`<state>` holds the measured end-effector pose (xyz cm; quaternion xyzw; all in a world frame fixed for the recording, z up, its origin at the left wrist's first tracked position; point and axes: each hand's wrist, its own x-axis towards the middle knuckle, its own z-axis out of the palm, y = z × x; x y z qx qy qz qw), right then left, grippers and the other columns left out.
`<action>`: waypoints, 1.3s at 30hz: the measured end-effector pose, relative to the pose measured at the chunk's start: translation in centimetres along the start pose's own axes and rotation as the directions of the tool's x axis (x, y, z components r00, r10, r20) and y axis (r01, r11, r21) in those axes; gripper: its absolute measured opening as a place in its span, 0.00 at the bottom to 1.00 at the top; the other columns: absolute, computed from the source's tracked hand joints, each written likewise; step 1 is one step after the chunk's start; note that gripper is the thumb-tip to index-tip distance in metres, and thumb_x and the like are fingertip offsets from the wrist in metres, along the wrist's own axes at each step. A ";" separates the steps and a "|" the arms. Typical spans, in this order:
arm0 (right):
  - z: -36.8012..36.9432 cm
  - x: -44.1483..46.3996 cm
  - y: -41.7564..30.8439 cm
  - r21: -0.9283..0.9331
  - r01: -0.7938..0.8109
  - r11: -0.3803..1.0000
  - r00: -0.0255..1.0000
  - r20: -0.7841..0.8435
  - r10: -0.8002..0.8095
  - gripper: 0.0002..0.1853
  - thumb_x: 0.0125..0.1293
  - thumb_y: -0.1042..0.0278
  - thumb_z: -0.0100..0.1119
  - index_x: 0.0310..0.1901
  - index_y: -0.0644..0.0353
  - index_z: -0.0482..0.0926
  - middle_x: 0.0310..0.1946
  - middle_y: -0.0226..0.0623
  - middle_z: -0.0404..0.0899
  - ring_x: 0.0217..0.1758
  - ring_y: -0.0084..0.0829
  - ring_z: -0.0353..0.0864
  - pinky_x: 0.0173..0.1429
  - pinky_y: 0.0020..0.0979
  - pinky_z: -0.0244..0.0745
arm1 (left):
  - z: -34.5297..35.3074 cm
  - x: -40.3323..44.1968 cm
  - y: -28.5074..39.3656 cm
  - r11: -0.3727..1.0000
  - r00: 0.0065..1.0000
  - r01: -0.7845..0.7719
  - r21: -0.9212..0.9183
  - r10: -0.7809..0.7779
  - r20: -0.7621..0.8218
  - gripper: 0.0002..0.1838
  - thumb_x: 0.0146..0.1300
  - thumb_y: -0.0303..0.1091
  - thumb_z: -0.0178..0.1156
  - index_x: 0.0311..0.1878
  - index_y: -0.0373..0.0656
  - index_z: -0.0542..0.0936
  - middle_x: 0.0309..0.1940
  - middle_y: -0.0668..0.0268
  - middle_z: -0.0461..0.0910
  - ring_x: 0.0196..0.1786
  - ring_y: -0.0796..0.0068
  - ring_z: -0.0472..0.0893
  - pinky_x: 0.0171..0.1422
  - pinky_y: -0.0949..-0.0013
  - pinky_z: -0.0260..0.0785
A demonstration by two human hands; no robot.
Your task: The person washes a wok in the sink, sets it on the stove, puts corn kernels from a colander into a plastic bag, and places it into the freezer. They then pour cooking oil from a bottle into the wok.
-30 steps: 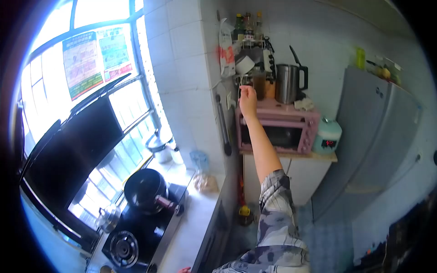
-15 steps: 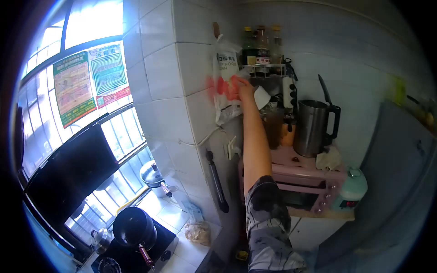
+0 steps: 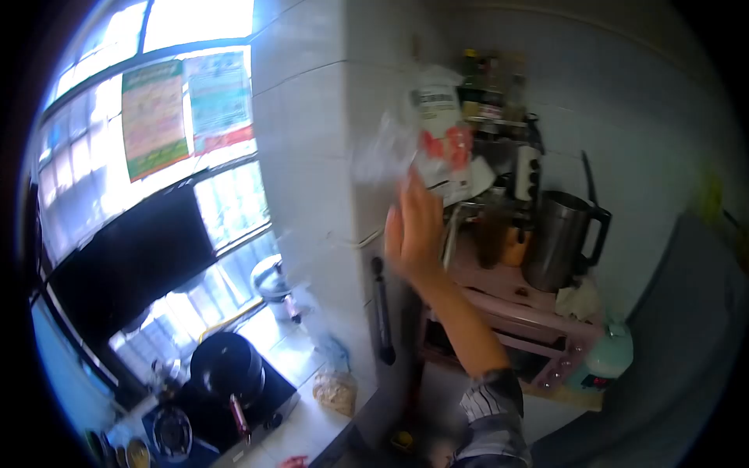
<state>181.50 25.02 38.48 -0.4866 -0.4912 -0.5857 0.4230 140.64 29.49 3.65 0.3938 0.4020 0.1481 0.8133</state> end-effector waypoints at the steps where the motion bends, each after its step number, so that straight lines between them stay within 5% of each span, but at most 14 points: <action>1: -0.6 -2.1 -3.5 0.111 -0.014 0.994 0.996 0.092 0.004 0.20 0.56 0.76 0.49 0.53 0.68 0.69 0.50 0.51 0.70 0.46 0.47 0.70 0.52 0.44 0.62 | 0.1 0.2 0.7 0.965 0.976 -0.216 0.146 0.217 0.010 0.17 0.56 0.39 0.54 0.45 0.37 0.76 0.24 0.65 0.75 0.24 0.75 0.72 0.27 0.70 0.66; 2: -1.4 -4.3 -7.2 0.209 0.011 0.978 0.981 0.188 -0.052 0.18 0.54 0.76 0.50 0.48 0.67 0.72 0.47 0.48 0.72 0.43 0.44 0.71 0.49 0.40 0.63 | 0.3 -0.6 2.4 0.976 0.977 -0.210 0.058 0.207 0.053 0.15 0.56 0.27 0.54 0.48 0.38 0.71 0.27 0.64 0.75 0.31 0.73 0.76 0.46 0.66 0.69; 7: -4.0 -14.2 -25.7 0.678 0.065 0.732 0.873 0.317 -0.371 0.10 0.44 0.75 0.61 0.33 0.60 0.80 0.38 0.31 0.78 0.40 0.28 0.73 0.41 0.28 0.65 | 1.0 -6.8 7.1 0.594 0.640 -0.759 0.267 0.757 0.133 0.56 0.46 0.36 0.68 0.70 0.49 0.37 0.65 0.56 0.51 0.62 0.62 0.62 0.62 0.60 0.56; 9: -5.3 -15.9 -32.4 0.827 -0.115 0.550 0.857 0.362 -0.366 0.12 0.43 0.78 0.61 0.34 0.62 0.80 0.37 0.31 0.78 0.39 0.30 0.73 0.39 0.29 0.66 | -1.1 -9.9 5.8 0.396 0.467 -0.761 0.514 0.884 0.009 0.38 0.51 0.34 0.65 0.64 0.39 0.59 0.59 0.58 0.65 0.57 0.72 0.67 0.59 0.67 0.60; 11: -6.4 -16.2 -38.9 0.883 -0.250 0.398 0.878 0.380 -0.290 0.11 0.41 0.81 0.62 0.31 0.62 0.79 0.32 0.33 0.77 0.33 0.32 0.74 0.37 0.31 0.67 | -4.1 -14.1 4.4 0.668 0.615 -0.658 0.348 0.743 -0.264 0.18 0.55 0.30 0.61 0.49 0.36 0.75 0.42 0.63 0.78 0.46 0.78 0.75 0.50 0.73 0.67; 15: -7.2 -17.0 -48.7 0.843 -0.488 0.225 0.828 0.529 -0.184 0.08 0.44 0.84 0.61 0.27 0.62 0.77 0.27 0.34 0.74 0.28 0.29 0.72 0.33 0.27 0.66 | -10.9 -22.2 -0.3 0.646 0.397 -0.736 0.203 0.654 -0.644 0.07 0.59 0.27 0.56 0.36 0.33 0.80 0.32 0.64 0.81 0.35 0.81 0.77 0.42 0.76 0.69; 17: -8.1 -17.5 -53.7 0.517 -0.856 -0.003 0.513 0.849 -0.127 0.06 0.51 0.83 0.58 0.29 0.62 0.73 0.24 0.28 0.72 0.25 0.18 0.68 0.30 0.19 0.62 | -15.2 -27.0 -3.0 0.646 0.326 -0.744 0.171 0.575 -0.750 0.09 0.60 0.30 0.55 0.35 0.34 0.80 0.31 0.64 0.81 0.35 0.79 0.78 0.45 0.75 0.68; 20: -9.3 -16.9 -60.8 0.174 -0.926 -0.336 0.229 0.964 -0.134 0.04 0.57 0.80 0.55 0.33 0.62 0.72 0.24 0.23 0.68 0.23 0.13 0.63 0.28 0.16 0.60 | -20.1 -34.4 -6.8 0.503 0.206 -0.859 0.090 0.501 -0.840 0.09 0.62 0.32 0.53 0.37 0.36 0.78 0.30 0.64 0.80 0.36 0.76 0.78 0.43 0.73 0.69; 24: -10.5 -16.6 -68.0 0.002 -0.915 -0.404 0.086 0.978 -0.190 0.06 0.56 0.77 0.56 0.37 0.61 0.73 0.28 0.27 0.69 0.27 0.15 0.64 0.33 0.17 0.62 | -23.9 -42.4 -9.5 0.508 0.124 -0.854 0.114 0.411 -0.903 0.12 0.65 0.37 0.49 0.43 0.39 0.75 0.35 0.62 0.79 0.37 0.76 0.78 0.40 0.73 0.72; 27: -12.6 -15.6 -72.1 0.245 -0.969 0.042 0.244 0.969 -0.025 0.16 0.52 0.76 0.59 0.44 0.60 0.72 0.37 0.35 0.69 0.40 0.24 0.68 0.41 0.22 0.65 | -25.3 -45.9 -9.8 0.518 0.123 -0.845 0.134 0.432 -0.894 0.13 0.65 0.38 0.48 0.45 0.39 0.75 0.37 0.63 0.78 0.38 0.76 0.77 0.40 0.73 0.73; 29: -15.1 -13.0 -74.4 0.636 -0.739 0.223 0.611 0.772 -0.174 0.23 0.49 0.75 0.62 0.50 0.57 0.70 0.47 0.44 0.65 0.55 0.32 0.62 0.50 0.28 0.65 | -26.4 -46.7 -9.6 0.536 0.145 -0.834 0.131 0.442 -0.885 0.15 0.66 0.39 0.48 0.46 0.38 0.74 0.36 0.64 0.77 0.38 0.77 0.77 0.38 0.74 0.73; 32: -17.8 -10.8 -77.8 0.713 -0.701 0.007 0.602 0.596 -0.532 0.21 0.52 0.78 0.58 0.49 0.60 0.69 0.47 0.42 0.70 0.53 0.31 0.67 0.50 0.31 0.66 | -27.5 -46.9 -8.8 0.524 0.271 -0.851 0.019 0.470 -0.840 0.17 0.64 0.42 0.51 0.47 0.38 0.73 0.35 0.65 0.77 0.39 0.79 0.77 0.37 0.76 0.73; 37: -15.1 -14.5 -82.7 -0.080 -0.996 -0.043 -0.010 0.568 -0.823 0.10 0.55 0.79 0.56 0.39 0.64 0.69 0.32 0.37 0.78 0.30 0.25 0.77 0.35 0.24 0.73 | -32.4 -47.1 -9.5 0.490 0.216 -0.870 0.057 0.482 -0.849 0.21 0.60 0.44 0.57 0.50 0.38 0.71 0.38 0.64 0.76 0.40 0.77 0.77 0.39 0.74 0.73; 39: -13.7 -14.8 -84.6 -0.151 -0.988 -0.035 -0.060 0.581 -0.812 0.05 0.60 0.73 0.54 0.36 0.62 0.69 0.32 0.36 0.77 0.24 0.21 0.74 0.28 0.20 0.70 | -34.3 -46.9 -9.6 0.450 0.189 -0.889 0.089 0.535 -0.823 0.29 0.57 0.43 0.61 0.57 0.38 0.65 0.41 0.63 0.75 0.43 0.74 0.76 0.44 0.72 0.72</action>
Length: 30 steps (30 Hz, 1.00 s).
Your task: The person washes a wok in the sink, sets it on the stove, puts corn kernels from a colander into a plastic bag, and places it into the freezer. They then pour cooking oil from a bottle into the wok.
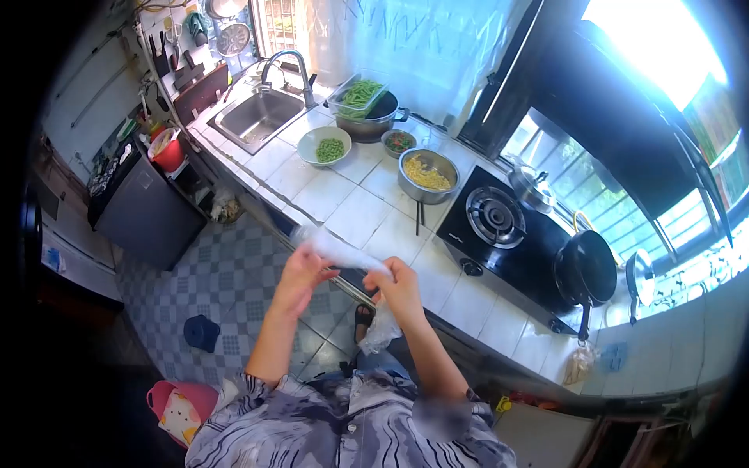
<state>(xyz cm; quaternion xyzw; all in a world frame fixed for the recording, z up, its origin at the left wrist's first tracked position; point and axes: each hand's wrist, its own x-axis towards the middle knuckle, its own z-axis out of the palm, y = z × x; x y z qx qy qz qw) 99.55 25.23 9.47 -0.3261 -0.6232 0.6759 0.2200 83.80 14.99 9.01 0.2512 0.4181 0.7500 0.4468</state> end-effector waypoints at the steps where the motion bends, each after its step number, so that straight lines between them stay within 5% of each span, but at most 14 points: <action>1: 0.2 1.4 0.3 0.107 -0.015 0.994 0.996 -0.090 0.024 0.07 0.60 0.71 0.54 0.37 0.63 0.70 0.30 0.34 0.76 0.25 0.19 0.73 0.27 0.20 0.69 | -0.3 1.0 -0.6 0.997 0.995 0.073 0.008 -0.073 0.062 0.35 0.56 0.42 0.63 0.61 0.37 0.58 0.45 0.62 0.73 0.46 0.75 0.74 0.48 0.71 0.70; 5: 0.9 7.5 1.0 0.368 0.049 0.929 0.963 -0.265 0.054 0.09 0.62 0.65 0.53 0.37 0.62 0.71 0.25 0.31 0.72 0.26 0.18 0.68 0.26 0.21 0.64 | 0.5 3.6 -3.1 0.930 0.958 0.150 0.335 -0.220 0.182 0.24 0.55 0.36 0.63 0.52 0.35 0.69 0.44 0.62 0.76 0.45 0.75 0.76 0.46 0.74 0.70; 7: 0.2 10.5 0.4 0.467 0.060 0.882 0.944 -0.315 0.102 0.10 0.62 0.64 0.54 0.38 0.62 0.71 0.25 0.30 0.71 0.27 0.19 0.68 0.28 0.23 0.62 | -0.5 6.3 -3.6 0.760 0.910 0.218 0.612 -0.386 0.155 0.16 0.59 0.36 0.58 0.45 0.34 0.76 0.28 0.70 0.78 0.30 0.84 0.74 0.35 0.80 0.68; 8: -0.6 11.8 0.3 0.476 0.069 0.877 0.940 -0.325 0.103 0.10 0.62 0.64 0.54 0.38 0.62 0.71 0.25 0.30 0.71 0.27 0.19 0.68 0.28 0.23 0.62 | -1.1 7.5 -3.4 0.752 0.905 0.216 0.622 -0.393 0.162 0.16 0.59 0.36 0.58 0.45 0.34 0.76 0.28 0.70 0.78 0.30 0.84 0.74 0.35 0.80 0.68; 10: -2.8 14.7 1.5 0.156 0.116 0.981 0.868 -0.496 -0.024 0.11 0.62 0.63 0.54 0.39 0.61 0.70 0.24 0.26 0.71 0.25 0.19 0.68 0.27 0.22 0.62 | -2.2 9.6 -2.6 0.832 0.933 0.304 0.465 -0.358 0.030 0.10 0.61 0.33 0.55 0.35 0.34 0.79 0.22 0.73 0.77 0.25 0.86 0.74 0.30 0.81 0.66; 14: -3.4 17.2 -1.1 0.291 0.064 0.955 0.889 -0.451 0.078 0.15 0.62 0.64 0.54 0.46 0.61 0.67 0.38 0.34 0.71 0.37 0.23 0.72 0.34 0.25 0.69 | -3.2 13.4 -1.6 0.894 0.907 0.419 0.156 -0.421 -0.026 0.12 0.64 0.32 0.50 0.39 0.32 0.77 0.31 0.62 0.81 0.32 0.76 0.80 0.37 0.73 0.72; 15: -3.5 17.9 -0.3 0.261 0.014 0.965 0.942 -0.326 0.074 0.24 0.58 0.62 0.59 0.52 0.65 0.62 0.46 0.39 0.68 0.38 0.27 0.74 0.36 0.26 0.74 | -3.5 14.3 -2.0 0.900 0.903 0.429 0.083 -0.425 -0.066 0.13 0.65 0.34 0.49 0.40 0.32 0.77 0.32 0.61 0.80 0.32 0.74 0.80 0.39 0.71 0.73; 19: 0.0 16.9 2.0 -0.034 0.108 0.994 0.978 -0.173 -0.113 0.20 0.56 0.64 0.62 0.47 0.65 0.69 0.38 0.36 0.73 0.33 0.22 0.74 0.32 0.22 0.71 | -4.7 17.5 -3.8 0.902 0.894 0.429 -0.042 -0.431 -0.124 0.13 0.64 0.35 0.52 0.39 0.33 0.78 0.31 0.62 0.81 0.30 0.76 0.79 0.39 0.73 0.71; 21: 0.0 17.3 2.2 -0.237 0.081 0.968 0.978 -0.171 -0.124 0.10 0.57 0.68 0.61 0.35 0.64 0.76 0.25 0.30 0.75 0.25 0.17 0.72 0.27 0.18 0.66 | -5.2 19.0 -4.4 0.926 0.915 0.377 0.008 -0.370 -0.162 0.13 0.63 0.37 0.53 0.38 0.36 0.79 0.28 0.64 0.80 0.26 0.79 0.78 0.32 0.77 0.71; 24: -1.2 17.9 -0.7 -0.044 0.047 0.998 0.899 -0.433 -0.061 0.09 0.60 0.69 0.58 0.26 0.63 0.74 0.15 0.24 0.70 0.16 0.13 0.65 0.21 0.16 0.58 | -6.2 21.0 -3.3 0.902 0.908 0.418 0.109 -0.413 -0.069 0.13 0.63 0.39 0.55 0.39 0.38 0.79 0.22 0.69 0.76 0.18 0.85 0.71 0.22 0.82 0.63; 25: -1.9 17.8 -1.0 -0.057 0.027 0.998 0.895 -0.443 -0.050 0.10 0.62 0.66 0.56 0.26 0.63 0.74 0.16 0.26 0.70 0.15 0.13 0.64 0.19 0.16 0.56 | -6.2 21.8 -3.1 0.894 0.900 0.435 0.105 -0.429 -0.073 0.13 0.62 0.40 0.55 0.37 0.39 0.80 0.16 0.74 0.71 0.13 0.88 0.63 0.15 0.84 0.54; 30: -1.3 18.2 -1.2 0.152 0.047 0.987 0.799 -0.600 0.054 0.13 0.64 0.61 0.53 0.29 0.64 0.76 0.17 0.27 0.70 0.18 0.15 0.66 0.23 0.18 0.61 | -4.6 25.0 -1.5 0.856 0.888 0.439 0.274 -0.460 0.014 0.14 0.61 0.43 0.57 0.33 0.40 0.80 0.14 0.75 0.67 0.13 0.88 0.60 0.15 0.83 0.51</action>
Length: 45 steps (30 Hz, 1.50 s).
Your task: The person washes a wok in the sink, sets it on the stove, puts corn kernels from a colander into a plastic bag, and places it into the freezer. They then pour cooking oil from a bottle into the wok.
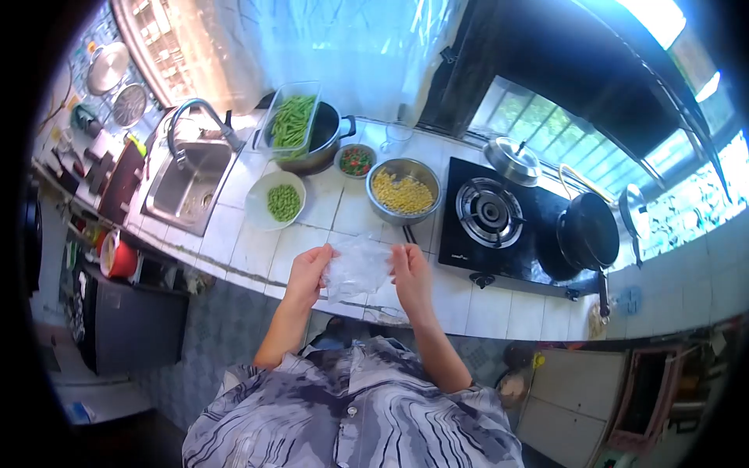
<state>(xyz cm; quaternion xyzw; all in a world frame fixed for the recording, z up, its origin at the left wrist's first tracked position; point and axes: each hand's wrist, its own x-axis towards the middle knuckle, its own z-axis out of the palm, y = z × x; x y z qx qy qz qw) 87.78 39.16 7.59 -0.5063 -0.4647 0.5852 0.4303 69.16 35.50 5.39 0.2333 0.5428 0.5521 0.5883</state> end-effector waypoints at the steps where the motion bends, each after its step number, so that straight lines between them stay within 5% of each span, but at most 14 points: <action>1: 1.1 0.2 0.4 -0.020 0.203 0.979 0.970 -0.131 -0.204 0.12 0.60 0.62 0.57 0.32 0.65 0.76 0.17 0.27 0.70 0.20 0.18 0.67 0.27 0.20 0.64 | 0.0 0.5 0.3 1.000 1.000 0.002 0.018 -0.002 -0.003 0.15 0.61 0.43 0.57 0.32 0.40 0.80 0.14 0.75 0.68 0.13 0.88 0.61 0.15 0.83 0.50; 4: 2.5 -0.3 -0.2 -0.259 0.469 0.844 0.829 -0.200 -0.522 0.16 0.53 0.66 0.63 0.41 0.66 0.75 0.21 0.29 0.73 0.26 0.22 0.71 0.36 0.23 0.68 | 0.0 1.4 0.8 0.999 0.997 0.002 0.048 -0.006 0.075 0.15 0.60 0.43 0.59 0.29 0.40 0.79 0.13 0.75 0.67 0.13 0.88 0.61 0.15 0.82 0.51; 6: 1.7 0.4 1.0 -0.268 0.178 0.947 0.984 0.049 -0.171 0.16 0.53 0.70 0.62 0.44 0.64 0.74 0.26 0.31 0.75 0.29 0.21 0.71 0.38 0.21 0.66 | 0.0 1.5 1.6 0.997 0.992 -0.007 0.081 -0.004 0.124 0.14 0.59 0.42 0.59 0.27 0.40 0.78 0.14 0.75 0.67 0.14 0.87 0.61 0.17 0.82 0.54; 8: 1.1 0.1 -0.1 -0.234 -0.017 0.972 0.996 -0.091 -0.005 0.13 0.54 0.73 0.60 0.42 0.63 0.73 0.28 0.32 0.75 0.31 0.21 0.72 0.39 0.21 0.66 | -0.2 1.8 1.6 0.994 0.986 -0.017 0.109 -0.001 0.170 0.14 0.59 0.41 0.60 0.25 0.41 0.76 0.14 0.75 0.67 0.15 0.87 0.62 0.19 0.82 0.56; 12: -1.6 -0.5 -0.3 0.394 0.277 0.876 0.952 -0.238 -0.194 0.08 0.55 0.76 0.52 0.38 0.63 0.71 0.33 0.35 0.76 0.36 0.24 0.74 0.41 0.23 0.68 | -1.5 2.1 1.7 0.984 0.963 0.066 -0.167 -0.018 0.270 0.10 0.57 0.31 0.58 0.22 0.42 0.71 0.34 0.59 0.77 0.33 0.80 0.75 0.37 0.78 0.68; 16: -4.3 -0.8 0.5 0.531 0.158 0.833 0.983 -0.004 -0.184 0.20 0.56 0.65 0.48 0.49 0.65 0.67 0.47 0.49 0.71 0.52 0.36 0.70 0.54 0.35 0.68 | -3.1 2.6 1.1 0.925 0.881 0.063 -0.376 0.126 0.456 0.08 0.49 0.23 0.57 0.22 0.43 0.67 0.58 0.45 0.65 0.53 0.61 0.74 0.61 0.57 0.64; 18: -4.7 -0.6 0.3 0.829 -0.292 0.478 0.945 0.326 0.012 0.30 0.59 0.56 0.47 0.59 0.67 0.60 0.53 0.52 0.67 0.56 0.42 0.68 0.63 0.44 0.59 | -3.4 2.4 0.7 0.951 0.837 -0.017 -0.308 0.183 0.516 0.09 0.46 0.22 0.56 0.20 0.43 0.66 0.57 0.45 0.67 0.54 0.61 0.74 0.61 0.59 0.63; 23: -2.0 4.6 7.8 0.466 -0.534 0.705 0.818 0.495 0.292 0.33 0.62 0.46 0.49 0.59 0.65 0.61 0.56 0.49 0.66 0.57 0.39 0.68 0.58 0.38 0.65 | -2.8 0.7 1.9 0.983 0.634 -0.181 0.031 0.093 0.767 0.13 0.40 0.20 0.51 0.17 0.44 0.56 0.48 0.48 0.76 0.53 0.74 0.72 0.55 0.75 0.62; 26: 0.3 6.2 5.5 0.197 -0.298 0.934 0.728 0.680 0.089 0.24 0.63 0.53 0.52 0.51 0.65 0.70 0.46 0.43 0.75 0.47 0.29 0.75 0.52 0.31 0.69 | -3.8 0.0 1.4 0.976 0.600 -0.137 0.168 -0.054 0.798 0.13 0.40 0.20 0.51 0.17 0.44 0.56 0.44 0.51 0.78 0.51 0.75 0.74 0.50 0.77 0.63; 28: 0.9 7.2 4.4 0.129 -0.028 0.991 0.869 0.494 -0.040 0.13 0.63 0.61 0.55 0.41 0.64 0.76 0.35 0.34 0.79 0.36 0.21 0.77 0.44 0.25 0.70 | -4.9 -0.3 1.0 0.972 0.635 -0.145 0.185 -0.052 0.770 0.13 0.41 0.19 0.49 0.16 0.44 0.55 0.41 0.53 0.80 0.49 0.75 0.75 0.44 0.79 0.63; 34: 1.4 6.8 2.1 0.111 0.037 0.993 0.937 0.342 -0.073 0.13 0.64 0.63 0.53 0.41 0.65 0.78 0.28 0.30 0.79 0.30 0.18 0.75 0.36 0.21 0.69 | -8.2 0.1 2.3 0.954 0.783 -0.058 0.293 -0.139 0.607 0.11 0.43 0.24 0.63 0.26 0.40 0.69 0.43 0.56 0.78 0.48 0.69 0.77 0.51 0.70 0.66; 36: 1.8 6.6 2.1 0.093 0.089 0.992 0.911 0.396 -0.119 0.14 0.64 0.62 0.53 0.43 0.65 0.78 0.29 0.30 0.79 0.30 0.18 0.75 0.37 0.21 0.69 | -6.2 0.6 2.9 0.851 0.894 -0.436 0.294 0.371 0.251 0.21 0.45 0.29 0.67 0.44 0.38 0.73 0.46 0.60 0.77 0.45 0.68 0.77 0.52 0.66 0.67; 39: 3.1 5.8 1.5 -0.013 0.180 0.984 0.843 0.517 -0.148 0.14 0.64 0.62 0.53 0.41 0.66 0.78 0.28 0.30 0.79 0.31 0.17 0.75 0.37 0.21 0.69 | -1.0 0.2 6.1 0.688 0.776 -0.629 0.363 0.584 0.237 0.22 0.49 0.26 0.63 0.50 0.37 0.74 0.42 0.62 0.78 0.46 0.70 0.76 0.51 0.71 0.66; 45: 0.5 5.2 1.6 -0.026 0.099 0.995 0.904 0.421 -0.079 0.08 0.59 0.69 0.58 0.36 0.65 0.78 0.25 0.28 0.79 0.30 0.16 0.75 0.35 0.19 0.68 | -1.3 2.5 5.7 0.631 0.842 -0.539 0.558 0.385 0.378 0.05 0.53 0.25 0.60 0.35 0.36 0.78 0.25 0.70 0.77 0.28 0.81 0.74 0.37 0.76 0.68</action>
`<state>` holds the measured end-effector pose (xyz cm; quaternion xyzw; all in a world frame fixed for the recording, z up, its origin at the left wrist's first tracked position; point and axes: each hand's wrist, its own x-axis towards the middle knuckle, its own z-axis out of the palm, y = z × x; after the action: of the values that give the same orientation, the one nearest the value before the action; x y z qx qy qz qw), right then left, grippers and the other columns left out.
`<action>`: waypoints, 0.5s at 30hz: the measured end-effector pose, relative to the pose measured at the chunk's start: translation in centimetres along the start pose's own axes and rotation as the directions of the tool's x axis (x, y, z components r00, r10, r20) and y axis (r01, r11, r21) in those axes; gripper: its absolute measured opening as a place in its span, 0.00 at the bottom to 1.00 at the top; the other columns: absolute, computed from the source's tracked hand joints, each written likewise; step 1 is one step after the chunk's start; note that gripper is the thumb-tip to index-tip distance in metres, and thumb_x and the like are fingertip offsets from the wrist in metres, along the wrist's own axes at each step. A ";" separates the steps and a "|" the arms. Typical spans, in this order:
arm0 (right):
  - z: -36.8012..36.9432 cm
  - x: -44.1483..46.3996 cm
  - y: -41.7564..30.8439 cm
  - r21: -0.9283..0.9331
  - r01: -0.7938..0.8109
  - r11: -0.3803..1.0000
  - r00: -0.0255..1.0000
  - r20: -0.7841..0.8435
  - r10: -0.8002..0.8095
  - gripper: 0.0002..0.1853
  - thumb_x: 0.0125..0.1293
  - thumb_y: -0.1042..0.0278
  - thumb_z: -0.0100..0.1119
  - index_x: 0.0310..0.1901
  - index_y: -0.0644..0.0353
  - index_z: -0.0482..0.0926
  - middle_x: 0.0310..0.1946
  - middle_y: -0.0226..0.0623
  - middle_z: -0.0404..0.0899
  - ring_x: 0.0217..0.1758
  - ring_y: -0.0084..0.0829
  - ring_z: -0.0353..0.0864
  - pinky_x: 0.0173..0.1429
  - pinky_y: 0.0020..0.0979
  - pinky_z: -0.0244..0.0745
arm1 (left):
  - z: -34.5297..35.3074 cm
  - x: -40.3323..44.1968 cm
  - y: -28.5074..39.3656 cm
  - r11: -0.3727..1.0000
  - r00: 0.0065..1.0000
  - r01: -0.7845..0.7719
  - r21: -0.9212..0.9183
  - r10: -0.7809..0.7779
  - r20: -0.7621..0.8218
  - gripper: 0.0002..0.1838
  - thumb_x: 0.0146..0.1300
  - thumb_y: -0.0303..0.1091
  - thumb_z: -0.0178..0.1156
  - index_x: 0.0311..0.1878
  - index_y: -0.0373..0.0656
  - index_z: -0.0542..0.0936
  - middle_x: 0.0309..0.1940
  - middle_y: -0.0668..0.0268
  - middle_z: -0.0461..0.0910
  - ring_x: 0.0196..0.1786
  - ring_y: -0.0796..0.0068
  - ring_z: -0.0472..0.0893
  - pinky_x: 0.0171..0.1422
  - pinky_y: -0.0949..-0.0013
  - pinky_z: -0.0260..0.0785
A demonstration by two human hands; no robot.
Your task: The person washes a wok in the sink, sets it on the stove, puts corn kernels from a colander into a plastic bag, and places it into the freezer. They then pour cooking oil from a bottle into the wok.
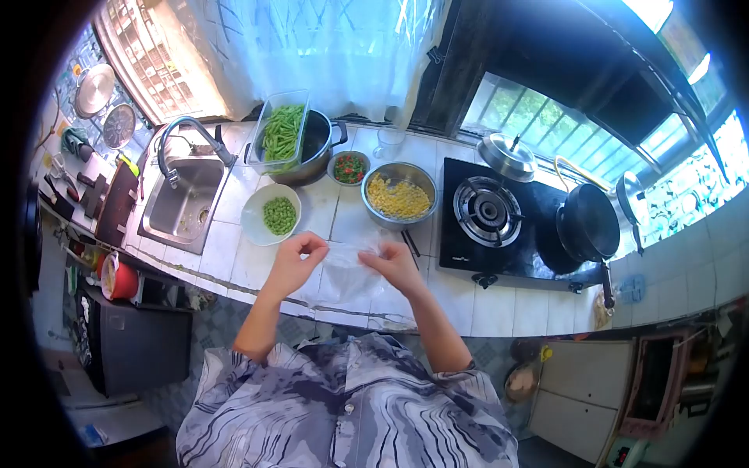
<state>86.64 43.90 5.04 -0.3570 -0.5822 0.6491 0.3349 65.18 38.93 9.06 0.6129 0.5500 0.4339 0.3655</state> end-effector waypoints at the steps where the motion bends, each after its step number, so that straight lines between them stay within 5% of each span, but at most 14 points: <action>1: -1.1 -0.5 0.4 0.017 -0.039 0.999 0.999 -0.013 0.039 0.10 0.57 0.68 0.61 0.36 0.65 0.78 0.31 0.30 0.79 0.33 0.17 0.75 0.37 0.20 0.69 | -0.2 -0.1 -0.8 0.996 0.999 0.049 -0.080 -0.051 -0.019 0.04 0.54 0.26 0.60 0.32 0.37 0.77 0.23 0.70 0.77 0.28 0.83 0.74 0.35 0.77 0.68; 3: -1.6 -1.0 0.8 0.037 -0.083 0.996 0.996 -0.023 0.084 0.11 0.54 0.67 0.64 0.36 0.65 0.78 0.36 0.32 0.79 0.35 0.18 0.76 0.38 0.20 0.70 | -0.1 -0.2 -2.0 0.991 0.999 0.035 -0.128 -0.033 0.021 0.04 0.56 0.27 0.59 0.32 0.37 0.76 0.23 0.71 0.75 0.28 0.85 0.72 0.35 0.79 0.66; 5: -1.4 -1.4 0.5 0.164 0.094 0.982 0.986 -0.151 -0.069 0.15 0.49 0.65 0.68 0.34 0.65 0.78 0.50 0.38 0.73 0.51 0.27 0.72 0.50 0.29 0.69 | 0.0 -0.2 -2.6 0.930 0.964 0.198 -0.309 -0.128 0.232 0.03 0.58 0.26 0.57 0.33 0.38 0.74 0.30 0.71 0.74 0.34 0.85 0.71 0.42 0.79 0.65; 6: -1.0 -1.4 -0.1 0.165 0.091 0.982 0.986 -0.153 -0.066 0.15 0.49 0.65 0.68 0.34 0.65 0.78 0.50 0.38 0.73 0.51 0.27 0.72 0.50 0.29 0.69 | 0.2 -0.2 -2.4 0.929 0.963 0.202 -0.309 -0.131 0.235 0.03 0.58 0.26 0.57 0.33 0.38 0.74 0.30 0.71 0.74 0.34 0.85 0.71 0.42 0.79 0.65; 9: -0.4 -1.0 -2.7 -0.118 0.315 0.942 0.891 -0.304 -0.336 0.15 0.44 0.64 0.71 0.30 0.61 0.77 0.58 0.40 0.66 0.64 0.37 0.60 0.62 0.40 0.60 | 0.8 0.3 -1.2 0.930 0.922 0.160 -0.331 -0.022 0.385 0.03 0.59 0.27 0.56 0.34 0.39 0.73 0.34 0.69 0.74 0.39 0.85 0.71 0.45 0.79 0.64; 11: -0.7 -0.4 -3.8 -0.619 0.515 0.593 0.847 0.264 -0.461 0.14 0.41 0.64 0.71 0.29 0.57 0.77 0.59 0.40 0.65 0.68 0.41 0.51 0.67 0.44 0.50 | 0.7 0.7 -1.0 0.927 0.898 0.135 -0.349 0.035 0.439 0.02 0.60 0.27 0.53 0.34 0.38 0.72 0.36 0.67 0.74 0.43 0.80 0.71 0.49 0.75 0.64; 12: -1.1 0.3 -3.6 -0.624 0.569 0.536 0.822 0.428 -0.375 0.13 0.41 0.64 0.70 0.29 0.55 0.77 0.60 0.40 0.64 0.67 0.43 0.54 0.66 0.45 0.50 | 0.5 0.9 -0.8 0.928 0.895 0.139 -0.346 0.032 0.445 0.02 0.60 0.27 0.53 0.34 0.38 0.72 0.36 0.67 0.74 0.43 0.80 0.71 0.49 0.75 0.64; 15: -1.9 0.4 -3.9 -0.571 0.534 0.623 0.845 0.387 -0.369 0.12 0.42 0.65 0.70 0.28 0.57 0.77 0.59 0.41 0.64 0.66 0.44 0.56 0.66 0.44 0.51 | -0.2 1.5 -0.1 0.857 0.917 0.103 -0.505 0.115 0.381 0.04 0.62 0.29 0.51 0.34 0.39 0.70 0.35 0.64 0.74 0.45 0.74 0.73 0.53 0.68 0.64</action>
<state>88.15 45.61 8.76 -0.2139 -0.8786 0.3314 0.2693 64.96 40.45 9.21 0.5692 0.3258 0.4325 0.6187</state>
